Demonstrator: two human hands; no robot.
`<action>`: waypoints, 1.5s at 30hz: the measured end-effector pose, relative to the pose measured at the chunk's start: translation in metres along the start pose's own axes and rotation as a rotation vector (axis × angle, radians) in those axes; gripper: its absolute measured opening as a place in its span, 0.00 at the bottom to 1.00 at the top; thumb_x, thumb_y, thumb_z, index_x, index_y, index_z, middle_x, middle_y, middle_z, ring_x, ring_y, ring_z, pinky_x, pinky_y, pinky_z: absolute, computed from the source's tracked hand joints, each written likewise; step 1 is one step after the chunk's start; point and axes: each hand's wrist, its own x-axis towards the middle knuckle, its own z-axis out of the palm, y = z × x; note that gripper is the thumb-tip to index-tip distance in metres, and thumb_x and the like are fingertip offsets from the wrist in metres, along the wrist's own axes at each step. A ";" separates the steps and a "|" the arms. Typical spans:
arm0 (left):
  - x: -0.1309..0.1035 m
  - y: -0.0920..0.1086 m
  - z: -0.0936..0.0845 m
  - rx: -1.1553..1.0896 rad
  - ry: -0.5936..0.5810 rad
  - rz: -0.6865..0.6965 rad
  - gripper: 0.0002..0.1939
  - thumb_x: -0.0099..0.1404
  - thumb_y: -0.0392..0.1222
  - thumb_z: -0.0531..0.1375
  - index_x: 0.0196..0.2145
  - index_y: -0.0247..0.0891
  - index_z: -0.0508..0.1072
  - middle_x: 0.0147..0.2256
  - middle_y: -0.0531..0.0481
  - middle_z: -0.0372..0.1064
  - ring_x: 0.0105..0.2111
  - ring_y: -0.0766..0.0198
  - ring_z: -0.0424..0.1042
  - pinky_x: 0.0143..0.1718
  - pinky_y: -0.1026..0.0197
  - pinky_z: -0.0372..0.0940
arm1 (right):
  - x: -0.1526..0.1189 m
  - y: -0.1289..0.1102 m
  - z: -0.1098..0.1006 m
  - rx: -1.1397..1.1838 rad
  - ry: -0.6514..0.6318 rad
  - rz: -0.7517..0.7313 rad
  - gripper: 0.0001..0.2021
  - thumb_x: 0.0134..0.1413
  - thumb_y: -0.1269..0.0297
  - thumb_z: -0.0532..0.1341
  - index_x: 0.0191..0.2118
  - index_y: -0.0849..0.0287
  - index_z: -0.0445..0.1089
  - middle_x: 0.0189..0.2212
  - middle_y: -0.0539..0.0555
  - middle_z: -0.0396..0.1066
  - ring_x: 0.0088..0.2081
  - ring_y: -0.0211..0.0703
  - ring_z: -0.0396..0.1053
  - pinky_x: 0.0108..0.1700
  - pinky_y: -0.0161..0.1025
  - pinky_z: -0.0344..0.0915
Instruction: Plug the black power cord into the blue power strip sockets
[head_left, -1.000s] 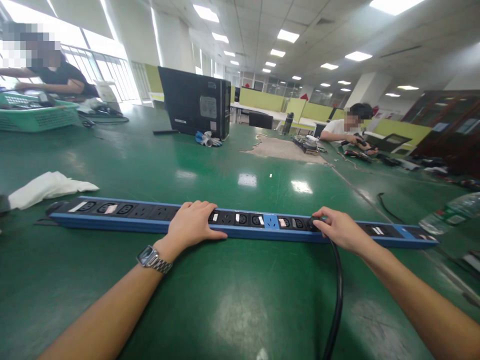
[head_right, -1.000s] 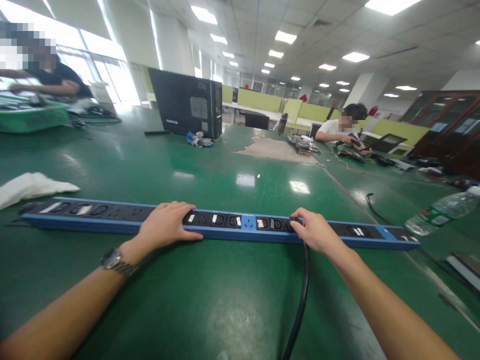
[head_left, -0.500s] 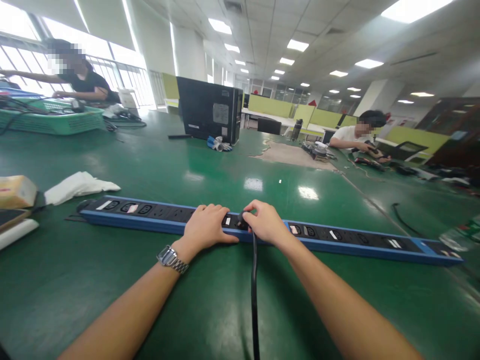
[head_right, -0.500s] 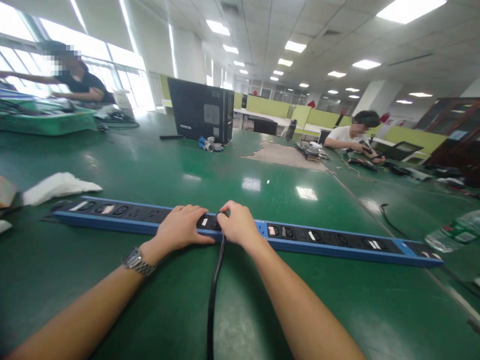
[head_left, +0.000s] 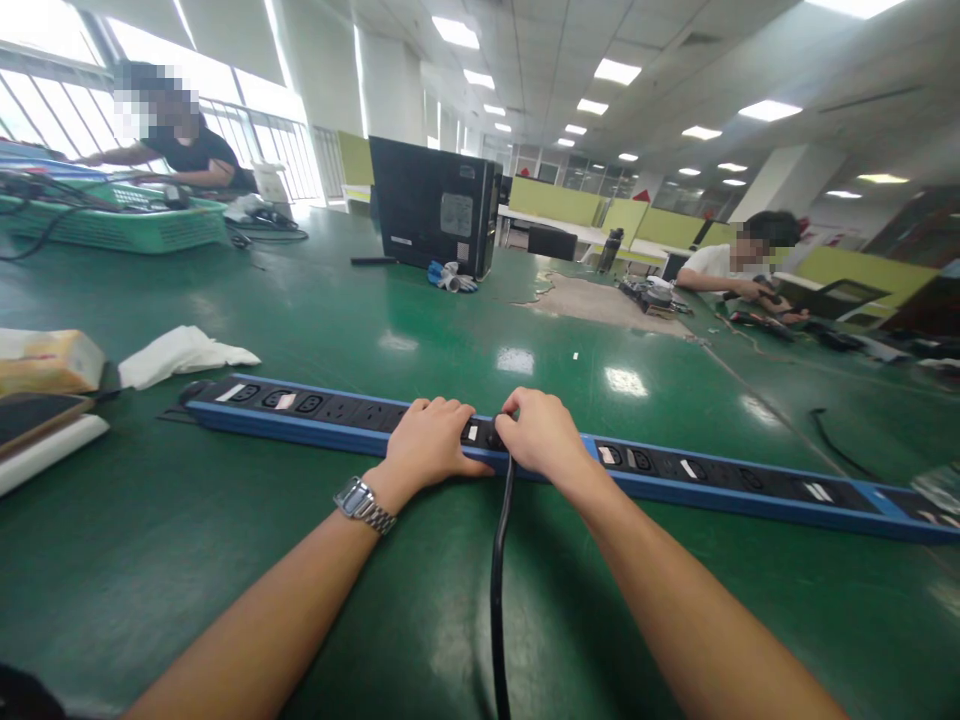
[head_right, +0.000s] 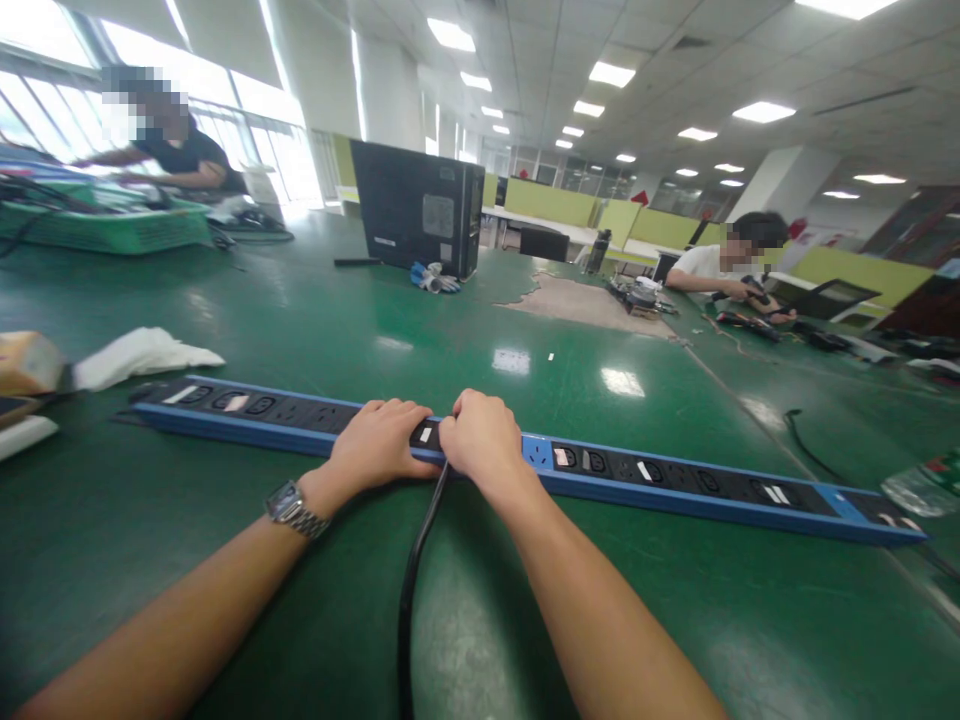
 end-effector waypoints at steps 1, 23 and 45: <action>0.000 0.000 -0.001 0.000 -0.007 -0.006 0.33 0.48 0.66 0.64 0.44 0.40 0.73 0.41 0.44 0.74 0.43 0.48 0.69 0.46 0.49 0.58 | 0.000 -0.001 0.001 0.005 -0.008 -0.012 0.12 0.52 0.63 0.55 0.38 0.58 0.74 0.38 0.59 0.76 0.42 0.51 0.72 0.43 0.41 0.64; 0.003 -0.004 -0.002 -0.002 -0.051 0.001 0.39 0.47 0.72 0.61 0.46 0.39 0.72 0.43 0.42 0.74 0.45 0.45 0.70 0.48 0.48 0.58 | -0.030 0.116 -0.041 0.124 0.012 -0.012 0.12 0.53 0.61 0.56 0.38 0.60 0.73 0.23 0.51 0.72 0.27 0.40 0.68 0.30 0.34 0.58; 0.005 -0.003 -0.004 -0.001 -0.093 -0.043 0.40 0.47 0.73 0.60 0.48 0.41 0.72 0.45 0.42 0.73 0.46 0.45 0.69 0.49 0.48 0.58 | -0.056 0.189 -0.087 0.000 0.047 0.096 0.15 0.50 0.55 0.57 0.36 0.59 0.74 0.19 0.49 0.70 0.22 0.41 0.65 0.26 0.36 0.57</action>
